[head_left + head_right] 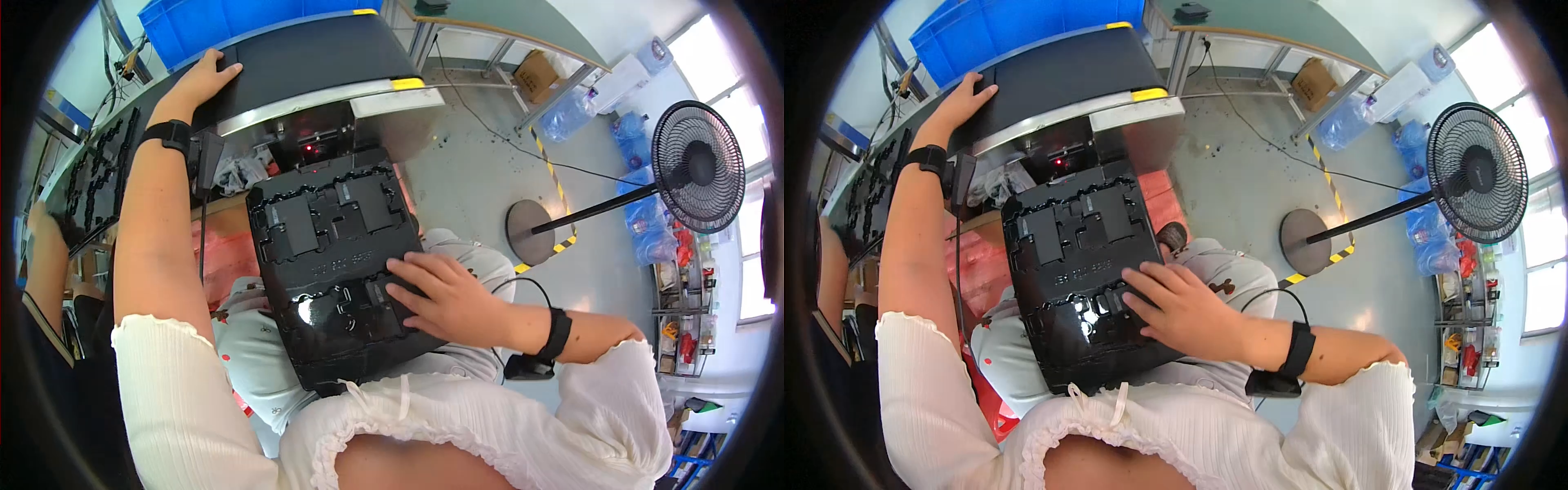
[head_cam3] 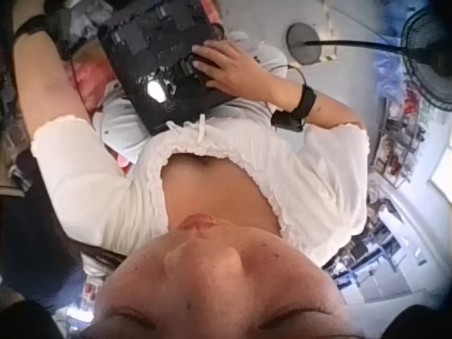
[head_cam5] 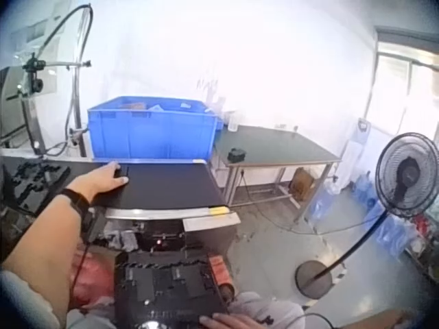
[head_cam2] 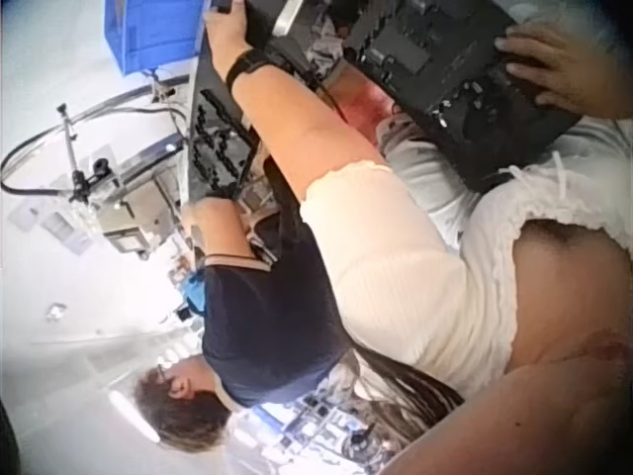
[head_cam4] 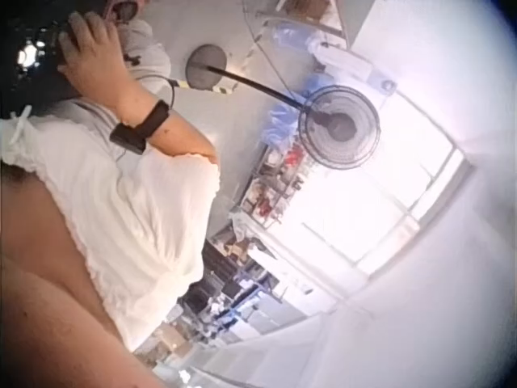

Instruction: The recorder is assembling black plastic components by placing them into specialized trays on a conveyor belt system.

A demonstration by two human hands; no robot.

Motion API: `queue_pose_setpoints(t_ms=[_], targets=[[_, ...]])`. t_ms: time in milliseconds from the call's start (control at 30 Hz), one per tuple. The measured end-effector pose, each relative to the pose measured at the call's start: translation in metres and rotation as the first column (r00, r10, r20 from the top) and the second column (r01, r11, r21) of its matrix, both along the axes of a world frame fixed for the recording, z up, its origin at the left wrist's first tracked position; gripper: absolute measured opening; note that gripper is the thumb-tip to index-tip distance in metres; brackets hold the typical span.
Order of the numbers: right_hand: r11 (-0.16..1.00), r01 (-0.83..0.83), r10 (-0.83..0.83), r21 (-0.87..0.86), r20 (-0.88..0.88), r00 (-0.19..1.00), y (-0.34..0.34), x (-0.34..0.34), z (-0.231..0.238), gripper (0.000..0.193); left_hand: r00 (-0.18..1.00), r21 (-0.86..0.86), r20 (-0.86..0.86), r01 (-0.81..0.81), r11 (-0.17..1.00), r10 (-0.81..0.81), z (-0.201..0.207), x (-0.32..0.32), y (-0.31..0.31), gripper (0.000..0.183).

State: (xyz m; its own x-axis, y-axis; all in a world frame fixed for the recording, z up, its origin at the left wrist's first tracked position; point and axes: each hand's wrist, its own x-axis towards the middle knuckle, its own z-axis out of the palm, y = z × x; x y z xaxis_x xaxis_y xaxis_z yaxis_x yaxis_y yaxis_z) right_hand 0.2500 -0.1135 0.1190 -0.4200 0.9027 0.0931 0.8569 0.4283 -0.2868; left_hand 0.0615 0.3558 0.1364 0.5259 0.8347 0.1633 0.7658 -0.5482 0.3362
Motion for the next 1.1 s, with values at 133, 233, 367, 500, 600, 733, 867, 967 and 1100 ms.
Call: queue_pose_setpoints(t_ms=[133,233,367,500,600,733,867,967,1100], targets=[[0.996,-0.018,0.006,0.09,0.132,0.991,-0.033,-0.011,-0.02,0.047,0.99,0.253,-0.133,-0.005,0.967,0.04,0.013,0.003,-0.037,0.067],[0.99,0.009,-0.031,0.139,0.161,0.986,-0.037,-0.014,-0.023,0.046,0.999,0.27,-0.033,0.039,0.962,-0.032,0.022,0.008,-0.102,0.063],[0.987,0.06,-0.068,0.147,0.053,0.996,-0.038,-0.002,-0.037,0.045,0.862,0.399,0.135,0.405,0.823,-0.489,0.017,0.001,-0.231,0.065],[0.991,0.042,-0.023,0.128,-0.15,0.988,-0.031,0.005,-0.041,0.046,0.861,0.122,0.052,0.497,0.859,-0.506,-0.002,-0.051,-0.35,0.072],[0.987,0.031,0.005,0.157,-0.222,0.975,-0.018,0.001,-0.034,0.034,0.911,0.034,-0.025,0.413,0.91,-0.413,-0.04,-0.08,-0.394,0.076],[0.98,0.083,-0.012,0.179,-0.364,0.931,0.01,0.0,-0.018,0.022,0.899,-0.05,-0.102,0.422,0.905,-0.425,-0.036,-0.079,-0.412,0.07],[0.938,0.105,0.012,0.33,-0.335,0.942,0.062,-0.007,0.013,0.021,0.915,0.072,-0.196,0.373,0.925,-0.354,-0.038,-0.074,-0.417,0.066],[0.904,0.087,0.041,0.418,-0.287,0.957,0.096,-0.012,0.031,0.02,0.938,0.115,-0.122,0.337,0.934,-0.324,-0.032,-0.07,-0.412,0.06],[0.873,0.081,0.068,0.48,-0.286,0.956,0.13,-0.017,0.042,0.018,0.953,0.114,-0.013,0.304,0.946,-0.304,-0.039,-0.072,-0.414,0.054]])
